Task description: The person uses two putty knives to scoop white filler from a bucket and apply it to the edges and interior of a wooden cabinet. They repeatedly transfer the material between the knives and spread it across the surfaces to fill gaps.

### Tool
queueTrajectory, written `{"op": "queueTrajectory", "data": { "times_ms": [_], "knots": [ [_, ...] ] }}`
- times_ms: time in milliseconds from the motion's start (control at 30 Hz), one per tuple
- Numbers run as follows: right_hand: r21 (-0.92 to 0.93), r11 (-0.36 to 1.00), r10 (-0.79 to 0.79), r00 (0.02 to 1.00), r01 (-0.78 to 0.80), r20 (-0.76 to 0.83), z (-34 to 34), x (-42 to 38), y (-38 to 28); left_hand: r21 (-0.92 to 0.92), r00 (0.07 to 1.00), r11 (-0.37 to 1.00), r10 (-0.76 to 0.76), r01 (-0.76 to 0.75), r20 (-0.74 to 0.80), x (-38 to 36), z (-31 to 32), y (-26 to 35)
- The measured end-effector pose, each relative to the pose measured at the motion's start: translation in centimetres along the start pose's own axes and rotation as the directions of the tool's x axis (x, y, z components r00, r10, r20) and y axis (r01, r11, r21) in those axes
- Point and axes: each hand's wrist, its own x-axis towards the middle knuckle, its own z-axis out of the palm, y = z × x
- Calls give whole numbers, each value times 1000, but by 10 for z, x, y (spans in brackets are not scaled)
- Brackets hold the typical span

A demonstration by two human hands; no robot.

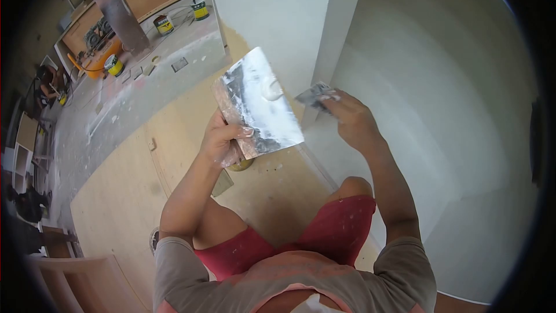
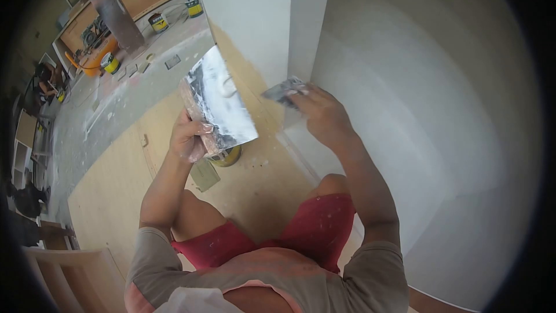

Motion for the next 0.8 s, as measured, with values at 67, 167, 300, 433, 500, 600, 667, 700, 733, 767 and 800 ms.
{"op": "queueTrajectory", "data": {
  "times_ms": [67,167,300,433,500,600,667,700,733,767,800],
  "knots": [
    [188,964,208,973,-186,-103,-5,-8,-1,74,998,995,64,-63,-12,0,3,2],
    [319,922,289,938,-219,-193,-27,1,-10,287,980,958,80,-25,-180,6,-1,-3],
    [-55,989,-140,984,134,-109,-52,37,-23,355,991,935,69,-22,-119,18,8,-6],
    [-103,970,-219,975,221,36,-40,43,-36,423,968,905,147,-49,-202,23,6,-8],
    [16,976,-214,943,217,256,-39,39,-33,345,931,923,264,-169,-250,28,-13,-8],
    [211,973,67,990,-92,123,-41,36,-13,233,900,948,286,-216,-329,33,-39,11],
    [327,898,346,931,-294,-113,-71,67,-8,190,904,942,321,-275,-283,46,-41,22],
    [515,739,605,765,-435,-222,-92,88,-14,162,899,959,277,-234,-338,45,-50,20],
    [397,850,499,772,-346,-394,-114,118,-23,125,890,974,224,-190,-398,45,-56,23],
    [255,930,362,762,-263,-537,-132,147,-29,112,895,975,219,-190,-389,46,-57,27],
    [166,950,309,729,-264,-610,-140,170,-33,118,899,982,185,-150,-396,47,-61,27]
  ]
}}
